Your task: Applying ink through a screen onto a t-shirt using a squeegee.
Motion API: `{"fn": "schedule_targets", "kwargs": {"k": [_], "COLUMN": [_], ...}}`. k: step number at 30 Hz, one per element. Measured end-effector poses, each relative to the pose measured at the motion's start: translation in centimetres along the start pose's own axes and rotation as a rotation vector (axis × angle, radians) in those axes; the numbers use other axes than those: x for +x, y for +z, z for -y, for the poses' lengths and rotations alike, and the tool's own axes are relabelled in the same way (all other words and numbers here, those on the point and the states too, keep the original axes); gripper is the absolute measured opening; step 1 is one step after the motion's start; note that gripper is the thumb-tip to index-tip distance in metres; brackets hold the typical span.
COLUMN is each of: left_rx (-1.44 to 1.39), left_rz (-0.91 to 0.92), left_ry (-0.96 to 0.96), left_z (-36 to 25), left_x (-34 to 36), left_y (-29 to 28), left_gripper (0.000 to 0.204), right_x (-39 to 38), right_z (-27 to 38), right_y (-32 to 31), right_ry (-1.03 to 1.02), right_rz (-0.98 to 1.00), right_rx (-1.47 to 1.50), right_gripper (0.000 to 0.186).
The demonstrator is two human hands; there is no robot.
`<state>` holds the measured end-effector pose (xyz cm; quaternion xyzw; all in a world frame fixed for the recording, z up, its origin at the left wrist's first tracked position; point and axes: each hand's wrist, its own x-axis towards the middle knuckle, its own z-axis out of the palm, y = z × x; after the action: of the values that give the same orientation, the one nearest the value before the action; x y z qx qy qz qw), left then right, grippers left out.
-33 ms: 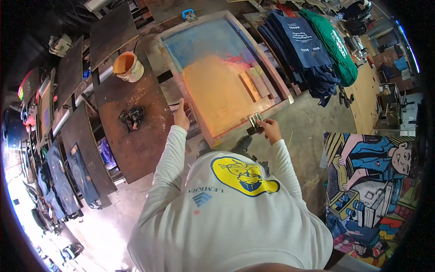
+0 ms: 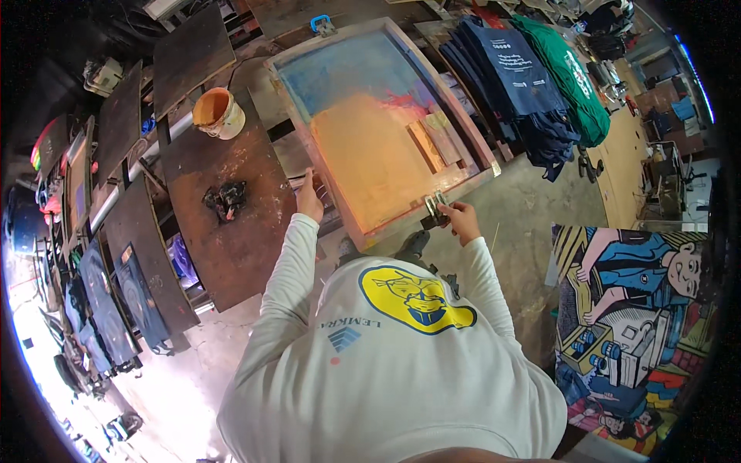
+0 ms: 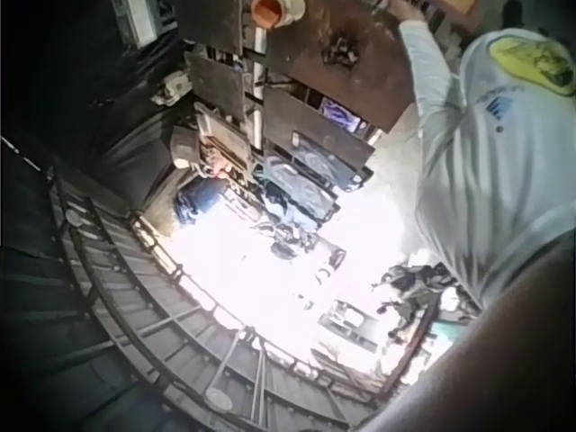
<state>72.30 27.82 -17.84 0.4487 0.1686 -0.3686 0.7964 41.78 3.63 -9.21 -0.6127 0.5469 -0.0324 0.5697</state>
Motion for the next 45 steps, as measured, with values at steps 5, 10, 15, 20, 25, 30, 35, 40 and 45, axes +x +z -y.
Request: {"fn": "schedule_targets", "kwargs": {"k": [5,10,15,20,25,30,35,40,45], "left_rx": [0.05,0.075,0.366,0.382,0.402,-0.144,0.424,-0.129,-0.087], "left_rz": [-0.021,-0.033,-0.051,0.026,0.092,0.16,0.146,0.081,0.091], "left_ry": [0.014,-0.017,0.059,0.2,0.366,0.167,0.408,0.208,0.224], "left_z": [0.4,0.8,1.8,3.6,5.2,5.4,5.7,5.7,5.5], "left_x": [-0.7,-0.9,0.3,2.9,5.8,6.4,5.5,6.4,5.5], "left_y": [-0.3,-0.6,-1.6,-3.7,-5.4,-4.9,-4.8,-4.9,-4.4], "left_gripper": [0.033,0.033,0.035,0.036,0.034,0.039,0.045,0.045,0.043], "right_x": [-0.7,-2.0,-2.6,-3.0,-3.2,-3.1,-3.1,-3.6,-3.9], "right_z": [0.8,2.3,3.1,3.6,4.1,4.0,3.9,4.5,4.9], "right_y": [-0.2,-0.7,-0.8,-1.1,-1.5,-1.5,-1.7,-1.8,-2.1], "right_ry": [0.005,-0.04,-0.05,-0.059,-0.057,-0.052,-0.063,-0.072,-0.07], "right_rz": [0.002,0.001,0.026,0.068,0.082,0.097,0.095,0.108,0.118], "right_rx": [-0.016,0.064,0.062,0.112,0.117,0.129,0.133,0.151,0.172], "right_gripper": [0.026,0.029,0.027,0.028,0.028,0.028,0.028,0.028,0.028]}}
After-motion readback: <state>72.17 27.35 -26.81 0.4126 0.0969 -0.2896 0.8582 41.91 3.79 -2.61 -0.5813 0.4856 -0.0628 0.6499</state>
